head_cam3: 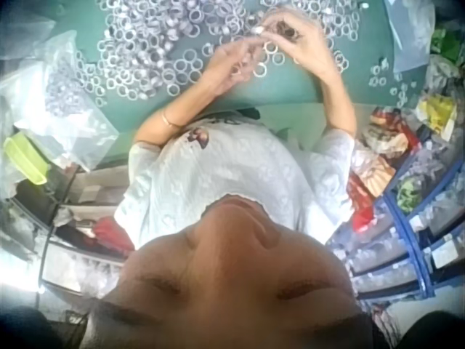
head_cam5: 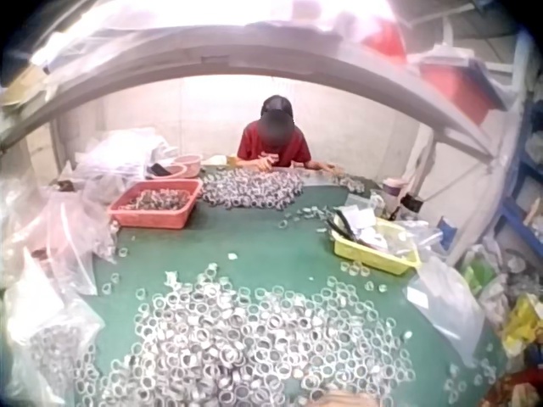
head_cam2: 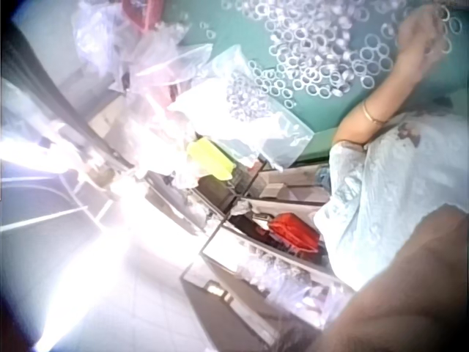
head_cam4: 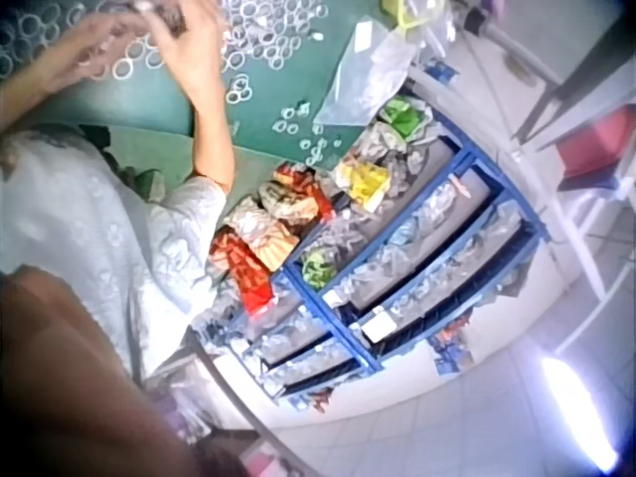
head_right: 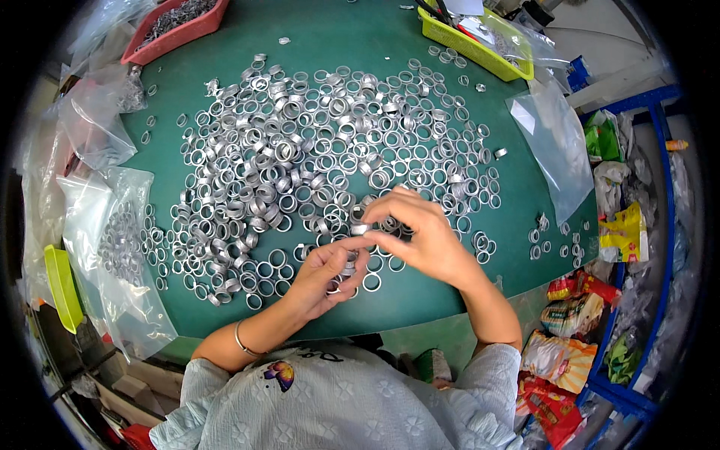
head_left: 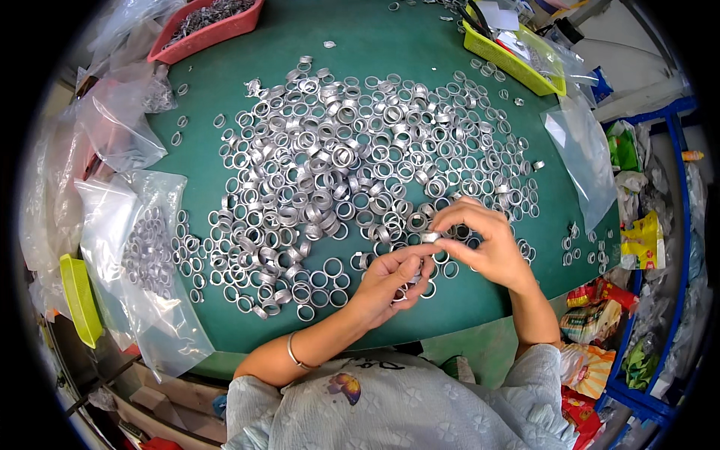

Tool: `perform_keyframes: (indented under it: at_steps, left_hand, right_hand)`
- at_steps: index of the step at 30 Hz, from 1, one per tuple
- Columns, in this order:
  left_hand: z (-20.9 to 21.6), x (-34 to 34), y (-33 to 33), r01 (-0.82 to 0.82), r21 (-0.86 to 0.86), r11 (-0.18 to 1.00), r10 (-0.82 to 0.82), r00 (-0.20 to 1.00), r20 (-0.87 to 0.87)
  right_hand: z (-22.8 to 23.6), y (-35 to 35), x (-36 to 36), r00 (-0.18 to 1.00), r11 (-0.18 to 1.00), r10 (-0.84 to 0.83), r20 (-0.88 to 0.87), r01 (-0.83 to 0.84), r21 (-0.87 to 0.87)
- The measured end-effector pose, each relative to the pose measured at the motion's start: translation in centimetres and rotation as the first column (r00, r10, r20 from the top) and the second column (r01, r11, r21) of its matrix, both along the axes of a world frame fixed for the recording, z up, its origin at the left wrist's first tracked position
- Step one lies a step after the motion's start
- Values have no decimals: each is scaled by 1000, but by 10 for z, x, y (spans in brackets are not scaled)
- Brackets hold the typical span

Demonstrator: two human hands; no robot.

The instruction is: The person sorts through a large pile of small metal rings on a table, picking them up and placing them into a clear plastic bag or holding them in their hand.

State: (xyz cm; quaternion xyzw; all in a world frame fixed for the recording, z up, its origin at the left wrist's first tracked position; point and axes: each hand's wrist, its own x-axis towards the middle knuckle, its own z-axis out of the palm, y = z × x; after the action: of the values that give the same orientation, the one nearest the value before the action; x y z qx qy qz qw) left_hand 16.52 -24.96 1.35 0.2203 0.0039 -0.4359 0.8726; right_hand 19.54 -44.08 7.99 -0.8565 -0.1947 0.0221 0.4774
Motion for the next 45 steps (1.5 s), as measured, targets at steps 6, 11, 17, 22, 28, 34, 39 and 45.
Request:
perform_keyframes:
  at_steps: [6,11,17,22,28,34,39,45]
  left_hand:
    - [-8,-1,0,-28,-5,1000,28,999,-29]
    - [-6,0,0,-18,-3,1000,18,999,-35]
    - [-3,1,4,194,-110,975,-191,981,36]
    - [11,4,1,194,-128,973,-187,980,65]
    - [0,1,2,168,-44,985,-167,985,35]
    - [-3,0,0,126,55,991,-129,990,61]
    - [4,1,1,55,105,993,-47,996,-74]
    - [-4,0,1,33,74,997,-26,994,-106]
  right_hand:
    - [3,3,-9,993,998,68,98,-66,-17]
    - [2,4,-10,985,993,115,132,-118,17]
    - [-9,-2,2,985,985,-146,-88,153,75]
    - [-35,17,28,976,947,-147,159,185,-261]
    - [-36,21,41,992,888,28,123,32,-459]
    - [-25,16,35,978,956,-192,80,205,-208]
    - [-17,-1,14,809,856,-107,-578,371,361]
    - [-17,-10,-3,735,800,76,-674,359,481]
